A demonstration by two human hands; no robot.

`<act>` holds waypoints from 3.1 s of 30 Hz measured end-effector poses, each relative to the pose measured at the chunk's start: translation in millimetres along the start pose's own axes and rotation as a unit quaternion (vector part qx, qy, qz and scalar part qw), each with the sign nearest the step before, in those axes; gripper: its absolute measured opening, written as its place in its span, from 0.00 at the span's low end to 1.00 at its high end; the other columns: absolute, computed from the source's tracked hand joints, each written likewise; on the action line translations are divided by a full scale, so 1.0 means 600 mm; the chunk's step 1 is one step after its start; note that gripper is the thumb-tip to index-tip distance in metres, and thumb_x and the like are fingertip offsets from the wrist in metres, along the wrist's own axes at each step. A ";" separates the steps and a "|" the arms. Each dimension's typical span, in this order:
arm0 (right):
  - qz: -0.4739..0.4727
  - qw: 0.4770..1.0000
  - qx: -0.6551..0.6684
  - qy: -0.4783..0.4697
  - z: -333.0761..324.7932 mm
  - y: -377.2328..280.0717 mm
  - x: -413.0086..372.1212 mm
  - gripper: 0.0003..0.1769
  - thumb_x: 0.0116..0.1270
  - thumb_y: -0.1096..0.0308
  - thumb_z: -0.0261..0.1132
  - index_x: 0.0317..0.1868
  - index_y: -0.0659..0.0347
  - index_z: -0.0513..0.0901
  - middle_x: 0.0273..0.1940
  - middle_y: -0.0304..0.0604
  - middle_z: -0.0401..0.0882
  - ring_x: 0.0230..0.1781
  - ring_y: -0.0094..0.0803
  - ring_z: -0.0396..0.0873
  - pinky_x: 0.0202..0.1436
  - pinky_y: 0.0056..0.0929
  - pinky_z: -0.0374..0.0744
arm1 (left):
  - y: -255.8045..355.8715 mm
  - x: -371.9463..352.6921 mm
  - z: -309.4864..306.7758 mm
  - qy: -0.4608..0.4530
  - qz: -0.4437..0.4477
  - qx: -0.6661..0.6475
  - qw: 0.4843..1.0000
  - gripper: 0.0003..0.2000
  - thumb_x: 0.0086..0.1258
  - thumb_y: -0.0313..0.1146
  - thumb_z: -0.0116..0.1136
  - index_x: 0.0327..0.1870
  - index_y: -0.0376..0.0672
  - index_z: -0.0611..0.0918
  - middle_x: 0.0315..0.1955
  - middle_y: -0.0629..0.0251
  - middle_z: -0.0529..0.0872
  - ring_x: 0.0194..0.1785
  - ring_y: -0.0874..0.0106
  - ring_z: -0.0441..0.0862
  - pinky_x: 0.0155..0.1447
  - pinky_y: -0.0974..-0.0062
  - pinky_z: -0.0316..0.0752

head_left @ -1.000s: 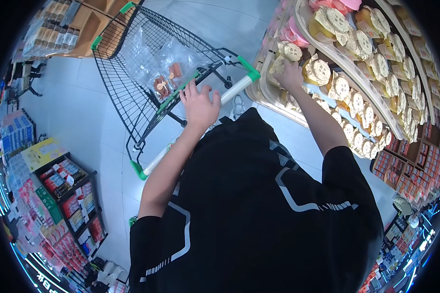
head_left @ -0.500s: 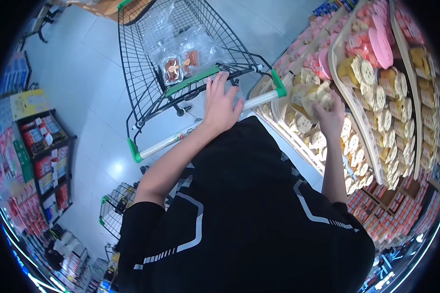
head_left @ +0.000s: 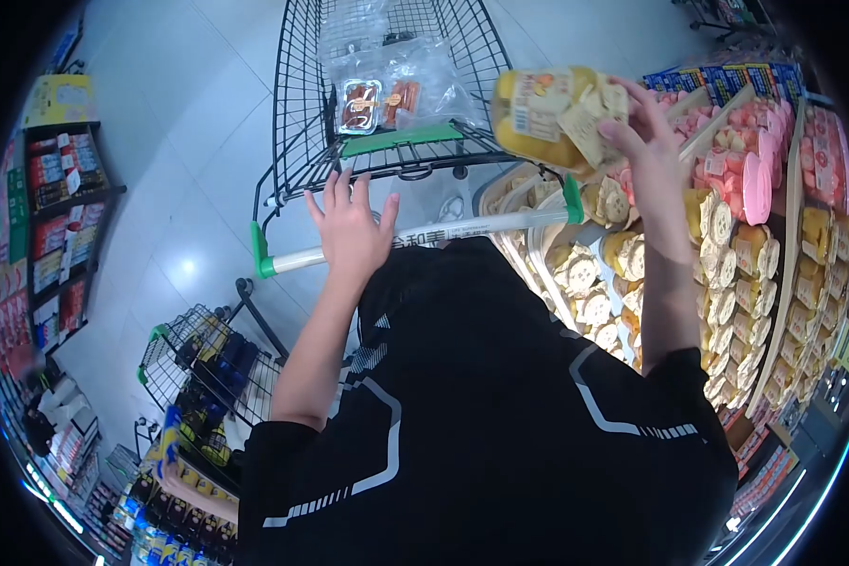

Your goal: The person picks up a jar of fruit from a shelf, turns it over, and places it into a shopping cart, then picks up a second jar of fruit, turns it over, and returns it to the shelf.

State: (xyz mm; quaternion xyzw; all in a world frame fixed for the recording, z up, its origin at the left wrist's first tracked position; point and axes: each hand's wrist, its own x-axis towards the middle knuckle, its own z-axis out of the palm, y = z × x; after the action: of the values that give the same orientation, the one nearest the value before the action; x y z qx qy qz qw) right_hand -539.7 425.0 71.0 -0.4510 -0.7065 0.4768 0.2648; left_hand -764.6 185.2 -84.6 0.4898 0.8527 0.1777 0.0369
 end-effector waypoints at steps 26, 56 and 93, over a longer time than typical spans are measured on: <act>-0.161 0.788 -0.521 -0.285 0.461 0.529 0.393 0.31 0.54 0.62 0.71 0.60 0.48 0.73 0.59 0.46 0.67 0.64 0.46 0.65 0.62 0.46 0.74 | 0.009 0.051 0.015 -0.117 -0.053 -0.018 0.992 0.27 0.58 0.41 0.63 0.59 0.41 0.74 0.58 0.57 0.73 0.68 0.56 0.65 0.74 0.44 0.45; -0.065 0.899 -0.278 -0.333 0.441 0.411 0.382 0.19 0.52 0.60 0.72 0.47 0.50 0.87 0.44 0.40 0.85 0.47 0.41 0.84 0.45 0.45 0.82 | 0.042 0.043 0.018 -0.116 0.006 0.024 0.993 0.25 0.62 0.37 0.56 0.60 0.37 0.72 0.60 0.51 0.74 0.68 0.52 0.66 0.73 0.49 0.47; 0.539 0.739 0.298 0.272 0.198 0.552 -0.766 0.10 0.65 0.68 0.64 0.40 0.67 0.77 0.26 0.42 0.75 0.19 0.26 0.73 0.15 0.26 0.69 | 0.090 -0.031 -0.029 -0.244 0.080 0.073 0.964 0.48 0.56 0.73 0.54 0.66 0.39 0.71 0.74 0.40 0.48 0.79 0.48 0.37 0.70 0.29 0.32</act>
State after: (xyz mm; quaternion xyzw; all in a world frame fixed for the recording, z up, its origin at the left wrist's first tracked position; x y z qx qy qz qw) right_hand -299.6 10.4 -253.6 -0.7652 -0.0650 0.5829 0.2656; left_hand -714.8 189.6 -51.8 0.5866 0.7864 -0.0073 0.1935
